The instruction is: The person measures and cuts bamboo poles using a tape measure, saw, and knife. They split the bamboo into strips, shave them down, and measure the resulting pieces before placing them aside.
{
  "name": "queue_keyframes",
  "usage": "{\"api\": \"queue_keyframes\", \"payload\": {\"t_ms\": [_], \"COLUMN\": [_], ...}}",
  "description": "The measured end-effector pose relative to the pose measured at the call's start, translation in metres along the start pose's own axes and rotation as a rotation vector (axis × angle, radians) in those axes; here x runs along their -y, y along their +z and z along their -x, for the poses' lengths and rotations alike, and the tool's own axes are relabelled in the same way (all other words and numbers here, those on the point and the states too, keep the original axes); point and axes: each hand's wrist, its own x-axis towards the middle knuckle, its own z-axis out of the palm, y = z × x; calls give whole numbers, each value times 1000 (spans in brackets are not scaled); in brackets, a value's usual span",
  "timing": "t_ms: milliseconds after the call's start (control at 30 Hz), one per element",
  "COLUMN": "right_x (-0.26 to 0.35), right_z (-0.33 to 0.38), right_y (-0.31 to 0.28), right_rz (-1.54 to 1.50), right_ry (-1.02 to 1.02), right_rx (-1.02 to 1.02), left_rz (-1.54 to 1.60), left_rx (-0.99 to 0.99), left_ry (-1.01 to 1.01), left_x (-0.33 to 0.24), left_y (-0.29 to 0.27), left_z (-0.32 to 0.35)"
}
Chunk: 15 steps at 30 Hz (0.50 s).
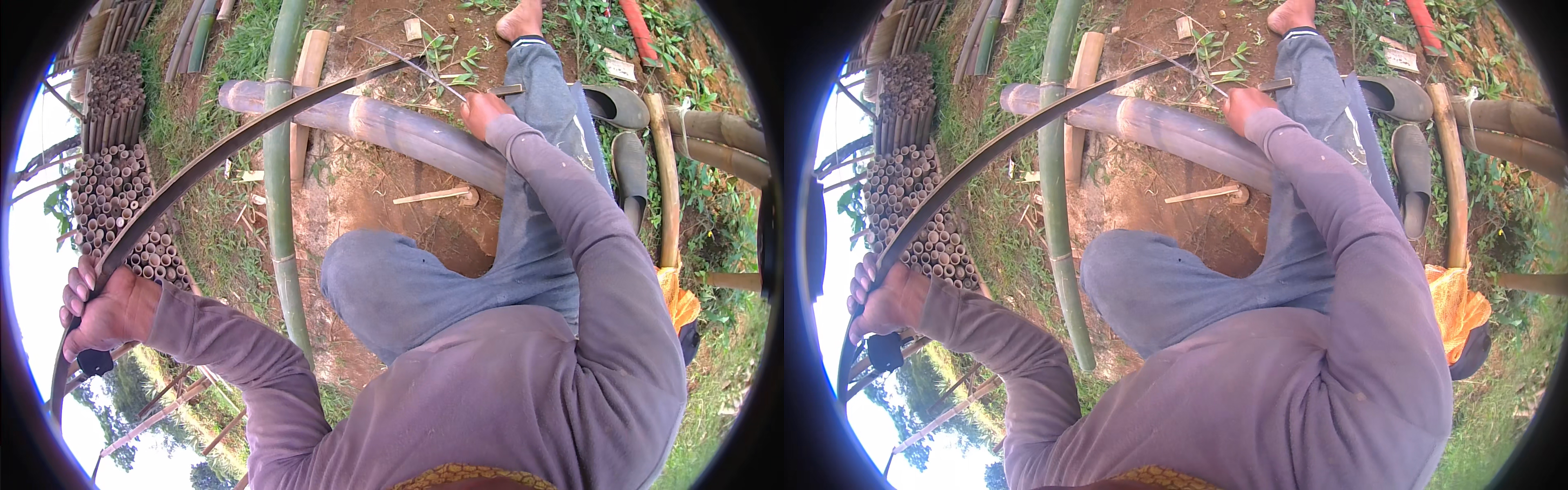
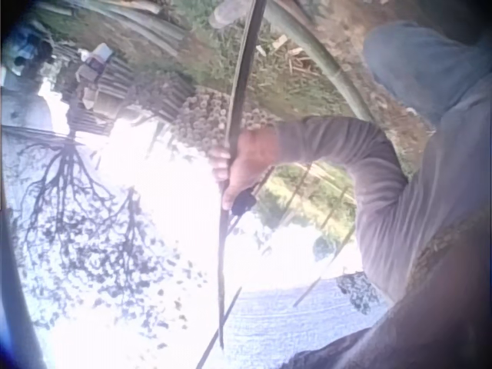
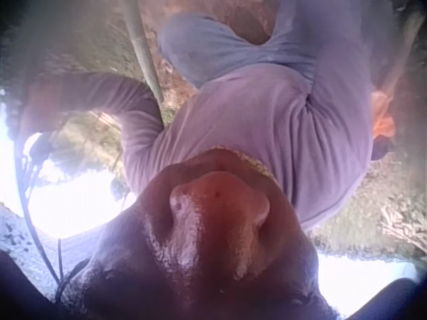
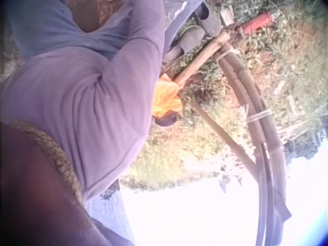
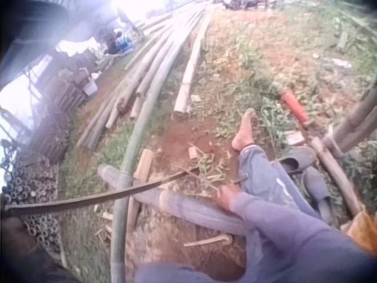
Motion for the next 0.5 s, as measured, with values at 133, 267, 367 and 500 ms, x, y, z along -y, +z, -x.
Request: {"api": "queue_keyframes", "payload": {"t_ms": [133, 267, 367, 500], "right_x": [-11, 25, 41, 10], "right_z": [-15, 14, 32, 0], "right_y": [5, -11, -20, 2], "right_rz": [36, 15, 15, -5], "right_ry": [49, -70, -147, -52], "right_rx": [18, 12, -5, -46], "left_rz": [-102, -210, -286, -370], "left_rx": [-84, -139, -192, -254], "left_ry": [51, 102, 139, 136], "left_x": [2, 0, 2, 5], "left_y": [-2, -8, -8, -11], "left_z": [-3, 0, 2, -1]}}
